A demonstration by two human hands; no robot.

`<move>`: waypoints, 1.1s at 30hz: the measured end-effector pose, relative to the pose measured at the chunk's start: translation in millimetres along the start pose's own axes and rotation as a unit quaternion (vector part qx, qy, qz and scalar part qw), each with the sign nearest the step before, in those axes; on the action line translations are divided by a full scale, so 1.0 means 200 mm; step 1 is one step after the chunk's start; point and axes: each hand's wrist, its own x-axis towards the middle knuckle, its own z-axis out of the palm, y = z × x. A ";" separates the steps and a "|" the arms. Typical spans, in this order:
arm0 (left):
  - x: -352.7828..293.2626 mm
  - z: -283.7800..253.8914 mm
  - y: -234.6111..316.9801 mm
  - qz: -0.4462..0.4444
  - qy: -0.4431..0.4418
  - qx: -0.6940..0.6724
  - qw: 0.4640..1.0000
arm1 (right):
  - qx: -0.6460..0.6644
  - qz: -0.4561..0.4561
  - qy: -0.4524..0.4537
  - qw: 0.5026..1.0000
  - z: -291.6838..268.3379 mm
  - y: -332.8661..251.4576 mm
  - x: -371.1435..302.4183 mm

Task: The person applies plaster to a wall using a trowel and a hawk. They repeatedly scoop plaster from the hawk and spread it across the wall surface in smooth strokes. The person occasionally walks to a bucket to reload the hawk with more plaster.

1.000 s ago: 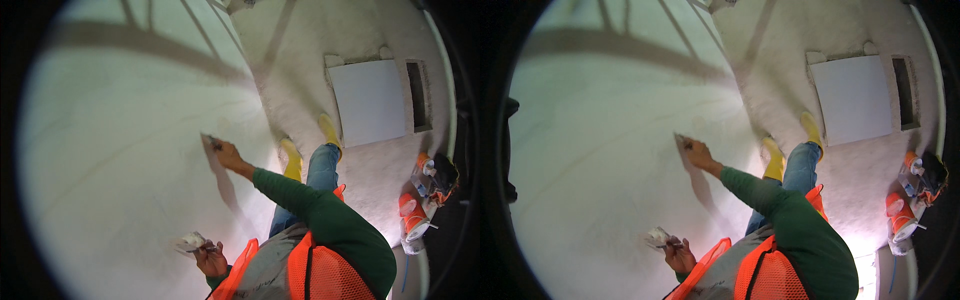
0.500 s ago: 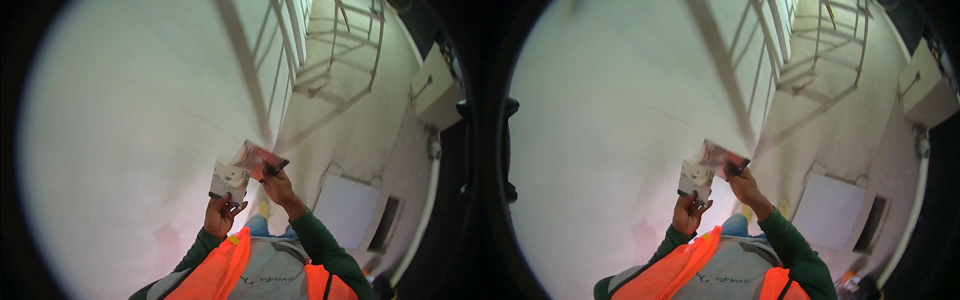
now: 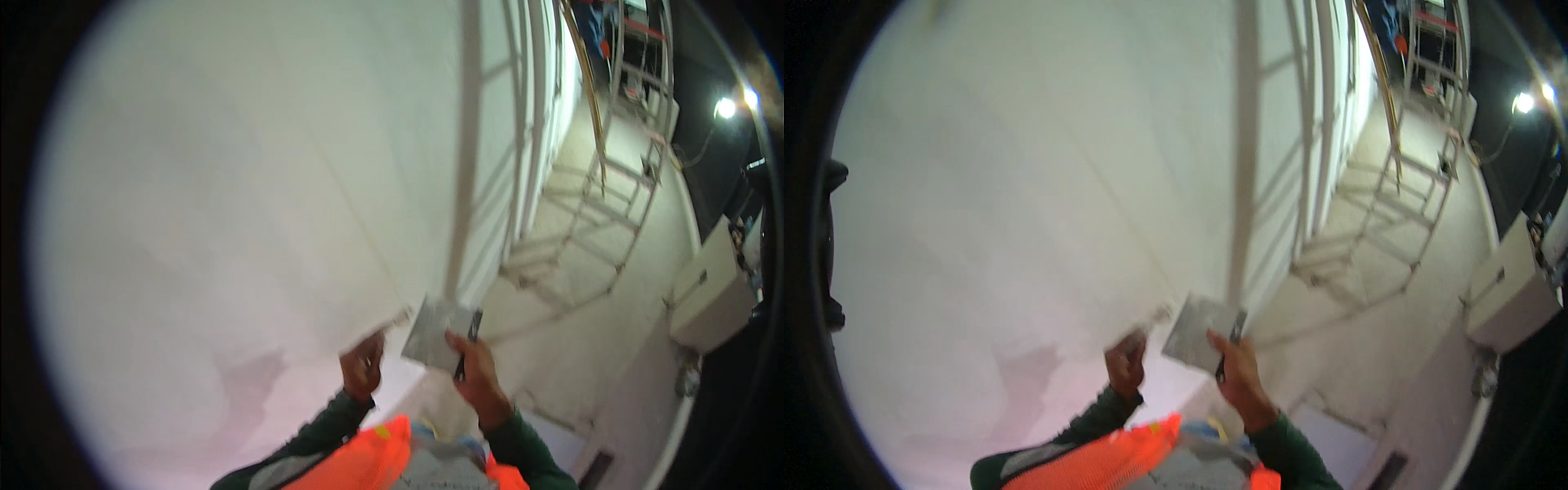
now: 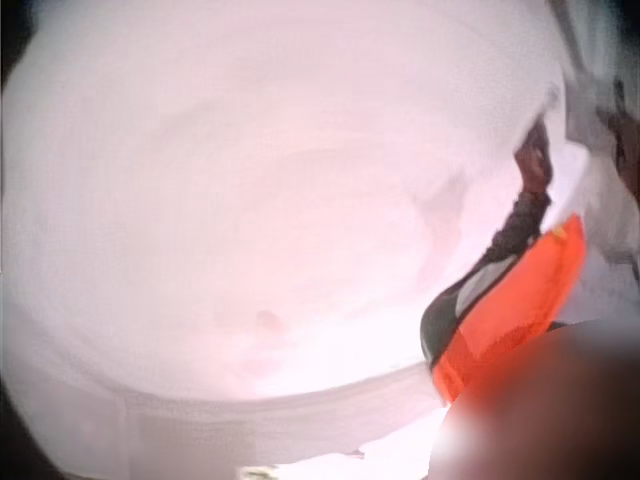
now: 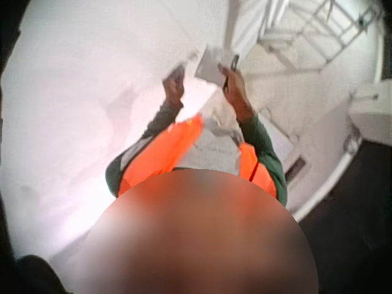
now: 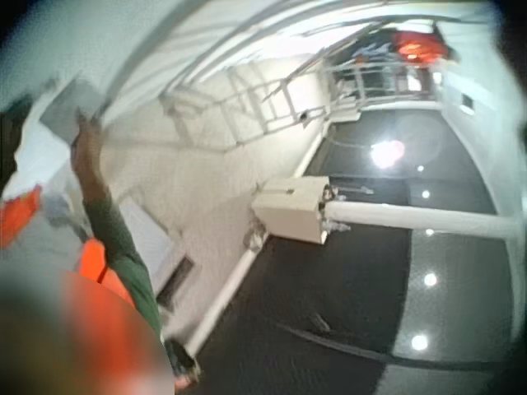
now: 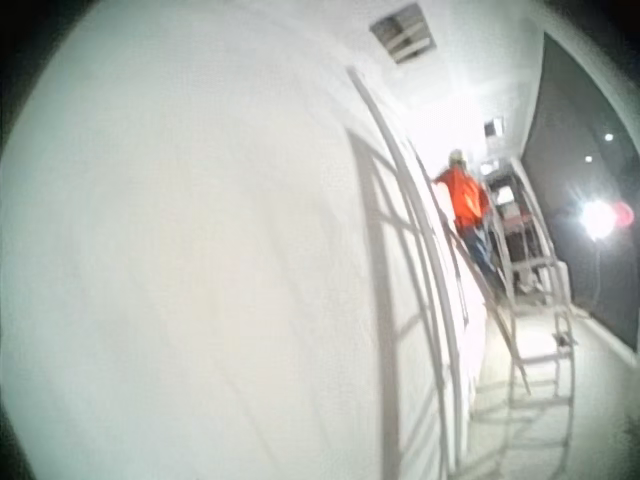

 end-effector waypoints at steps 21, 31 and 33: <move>0.27 0.52 0.01 -0.135 0.279 -0.518 0.797 | -0.105 -0.218 -0.281 0.929 0.68 -1.37 1.09; 0.06 0.54 -0.25 0.037 0.286 -0.163 0.943 | -0.365 -0.738 -0.173 0.541 1.44 -2.20 1.22; 0.03 0.53 -0.25 -0.059 0.331 -0.445 0.830 | -0.421 -0.742 -0.125 0.507 1.67 -2.40 1.18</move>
